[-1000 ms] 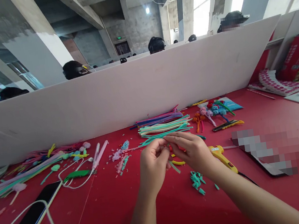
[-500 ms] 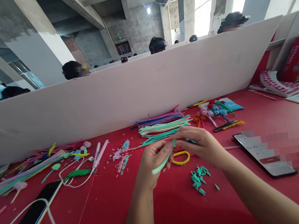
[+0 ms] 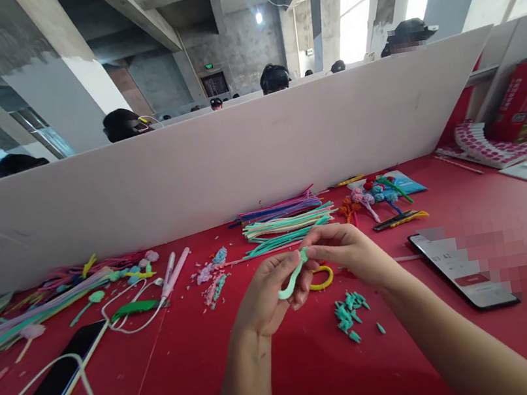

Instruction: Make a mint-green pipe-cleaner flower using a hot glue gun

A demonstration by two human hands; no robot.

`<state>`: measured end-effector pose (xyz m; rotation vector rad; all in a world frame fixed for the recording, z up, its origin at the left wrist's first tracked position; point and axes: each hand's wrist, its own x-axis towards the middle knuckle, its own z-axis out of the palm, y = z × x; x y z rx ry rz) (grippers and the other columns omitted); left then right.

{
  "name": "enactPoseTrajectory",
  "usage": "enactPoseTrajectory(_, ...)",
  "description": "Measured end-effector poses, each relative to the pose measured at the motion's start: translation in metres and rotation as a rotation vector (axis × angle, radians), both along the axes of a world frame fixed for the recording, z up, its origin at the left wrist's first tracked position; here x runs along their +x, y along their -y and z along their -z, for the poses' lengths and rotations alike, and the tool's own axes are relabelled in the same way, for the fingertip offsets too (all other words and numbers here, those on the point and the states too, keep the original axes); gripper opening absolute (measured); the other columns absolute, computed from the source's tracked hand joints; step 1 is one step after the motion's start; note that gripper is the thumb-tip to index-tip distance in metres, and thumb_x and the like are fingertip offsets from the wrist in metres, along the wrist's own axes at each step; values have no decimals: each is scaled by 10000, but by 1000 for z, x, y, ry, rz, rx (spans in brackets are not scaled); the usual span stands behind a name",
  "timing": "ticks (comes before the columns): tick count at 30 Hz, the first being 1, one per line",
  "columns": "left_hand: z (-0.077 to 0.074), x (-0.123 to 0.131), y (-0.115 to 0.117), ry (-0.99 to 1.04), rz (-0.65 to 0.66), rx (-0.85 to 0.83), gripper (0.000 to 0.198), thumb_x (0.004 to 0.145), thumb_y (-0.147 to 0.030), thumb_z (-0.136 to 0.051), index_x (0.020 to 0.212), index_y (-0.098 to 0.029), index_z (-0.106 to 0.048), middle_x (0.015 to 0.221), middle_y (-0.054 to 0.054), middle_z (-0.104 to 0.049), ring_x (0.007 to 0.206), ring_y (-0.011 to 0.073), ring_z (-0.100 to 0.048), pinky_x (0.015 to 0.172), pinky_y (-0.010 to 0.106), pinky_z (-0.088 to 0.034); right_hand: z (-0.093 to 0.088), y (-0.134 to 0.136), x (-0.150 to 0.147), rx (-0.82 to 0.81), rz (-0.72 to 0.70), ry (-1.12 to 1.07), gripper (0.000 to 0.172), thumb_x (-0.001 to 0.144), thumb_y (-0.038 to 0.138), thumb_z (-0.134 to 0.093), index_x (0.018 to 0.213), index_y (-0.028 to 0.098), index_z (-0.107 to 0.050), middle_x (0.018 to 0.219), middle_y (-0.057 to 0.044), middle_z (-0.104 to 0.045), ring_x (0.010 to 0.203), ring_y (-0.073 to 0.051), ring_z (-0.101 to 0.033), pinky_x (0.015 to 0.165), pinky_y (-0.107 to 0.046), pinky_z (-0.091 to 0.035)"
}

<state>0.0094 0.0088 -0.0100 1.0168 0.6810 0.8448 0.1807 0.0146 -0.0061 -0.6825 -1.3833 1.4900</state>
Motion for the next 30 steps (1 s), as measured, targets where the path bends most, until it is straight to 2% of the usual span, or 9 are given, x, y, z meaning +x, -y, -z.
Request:
enactPoseTrajectory(4,4,-2,-3,58,67,-51,296,851,-334,-588,722,-81,-668,502,-8,-504,362,23,-376,349,150,-242,-2,-1,0,-23,-26,43,203,758,346,-697,747,152,-635,652,1,-648,632,-111,-604,670,-254,-469)
enactPoseTrajectory(9,10,-2,-7,39,94,-89,266,813,-331,-642,682,-100,-628,470,-17,-492,346,24,-348,339,157,-214,-2,-1,3,-4,-59,117,207,792,352,-659,785,151,-610,702,-27,-659,660,-140,-621,657,-274,-455)
enactPoseTrajectory(13,8,-1,-6,0,60,-70,277,800,-345,-653,664,-108,-610,448,-28,-474,327,20,-316,325,158,-194,0,-1,4,18,-26,189,212,806,353,-642,784,144,-607,698,-25,-638,655,-136,-594,630,-265,-433)
enactPoseTrajectory(18,2,-2,-3,-47,37,-47,285,782,-360,-664,660,-107,-619,452,-29,-486,308,20,-329,314,159,-211,2,-1,1,36,-40,160,195,820,341,-631,817,148,-611,696,-16,-632,670,-139,-603,652,-275,-458)
enactPoseTrajectory(24,-4,-5,1,-64,-26,68,201,782,-316,-663,776,-115,-671,575,11,-596,457,71,-493,420,172,-378,0,-1,1,203,57,45,86,804,250,-654,851,180,-669,755,-4,-594,715,-122,-587,696,-263,-477)
enactPoseTrajectory(27,-8,-4,2,-146,-87,140,175,773,-298,-673,744,-125,-671,584,16,-617,513,85,-522,488,186,-408,-2,0,2,138,65,44,166,800,236,-654,962,200,-666,786,-8,-628,734,-128,-605,701,-266,-492)
enactPoseTrajectory(30,-11,-2,4,-251,-167,208,161,763,-286,-687,717,-134,-660,562,0,-608,483,66,-474,470,177,-353,-4,2,2,83,85,90,116,779,249,-672,866,174,-666,753,-6,-628,706,-123,-596,681,-256,-495)
